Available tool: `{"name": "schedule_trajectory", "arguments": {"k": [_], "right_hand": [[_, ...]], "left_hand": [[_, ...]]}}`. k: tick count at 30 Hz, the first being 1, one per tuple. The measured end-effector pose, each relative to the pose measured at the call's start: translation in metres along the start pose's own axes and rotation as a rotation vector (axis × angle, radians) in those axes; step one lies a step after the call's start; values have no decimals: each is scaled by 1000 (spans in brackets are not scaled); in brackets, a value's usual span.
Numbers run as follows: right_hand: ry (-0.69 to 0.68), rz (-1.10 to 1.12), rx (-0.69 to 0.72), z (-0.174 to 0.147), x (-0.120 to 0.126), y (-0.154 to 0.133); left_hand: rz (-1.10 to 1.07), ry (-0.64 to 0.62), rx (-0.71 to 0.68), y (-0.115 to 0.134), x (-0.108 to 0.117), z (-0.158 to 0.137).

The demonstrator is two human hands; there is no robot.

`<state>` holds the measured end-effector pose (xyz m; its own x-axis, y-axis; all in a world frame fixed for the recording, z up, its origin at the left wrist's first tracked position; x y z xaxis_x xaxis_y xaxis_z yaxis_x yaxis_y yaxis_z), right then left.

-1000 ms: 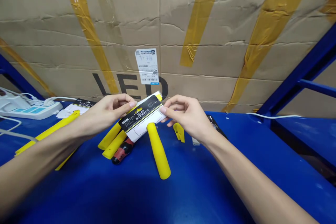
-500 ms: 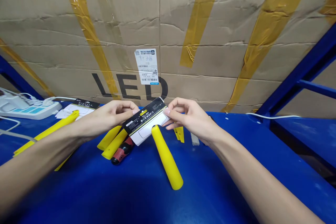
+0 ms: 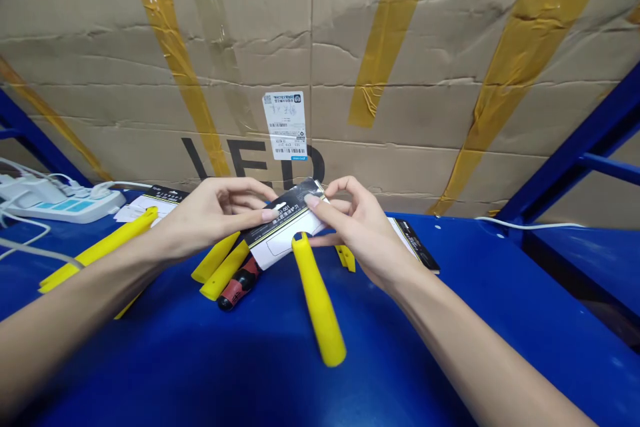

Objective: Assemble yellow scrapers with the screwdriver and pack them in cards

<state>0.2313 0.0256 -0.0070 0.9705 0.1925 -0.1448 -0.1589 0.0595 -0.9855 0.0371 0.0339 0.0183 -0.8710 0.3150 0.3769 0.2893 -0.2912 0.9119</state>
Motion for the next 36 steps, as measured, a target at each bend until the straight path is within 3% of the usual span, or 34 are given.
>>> {"name": "schedule_trajectory", "arguments": {"k": [3, 6, 9, 12, 15, 17, 20, 26, 30, 33, 36], "right_hand": [[-43, -23, 3, 1, -2, -2], [-69, -80, 45, 3, -5, -8], [-42, -86, 83, 2, -8, -18], [89, -50, 106, -1, -6, -30], [243, -13, 92, -1, 1, -32], [295, 22, 74, 2, 6, -29], [249, 63, 46, 9, 8, -20], [82, -35, 30, 32, -7, -11], [-7, -231, 101, 60, -37, -5], [-143, -490, 209, 83, -71, 3], [-221, -726, 291, 105, -104, 14]], "left_hand": [[31, 45, -62, 7, 3, -2], [-7, 182, -142, 15, 11, -4], [-236, 221, -159, 13, 14, -4], [-557, -18, -60, 2, -1, -3], [-626, -293, 129, -7, -23, -9], [-552, -346, 183, -8, -29, -12], [-342, -287, 185, -4, -21, -12], [310, -162, -54, 12, 29, -11], [343, 25, 1, 0, 68, -23], [382, 182, -52, -14, 90, -40], [519, 198, -122, -30, 102, -54]]}}
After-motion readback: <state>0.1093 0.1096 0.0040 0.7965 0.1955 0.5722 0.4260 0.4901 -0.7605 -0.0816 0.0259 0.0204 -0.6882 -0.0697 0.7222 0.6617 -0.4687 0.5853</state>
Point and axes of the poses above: each hand's wrist, its own z-axis towards the middle knuckle, its own x-axis out of the back of the hand, y = z × x, the point moved 5 cm from there along z, towards the middle knuckle
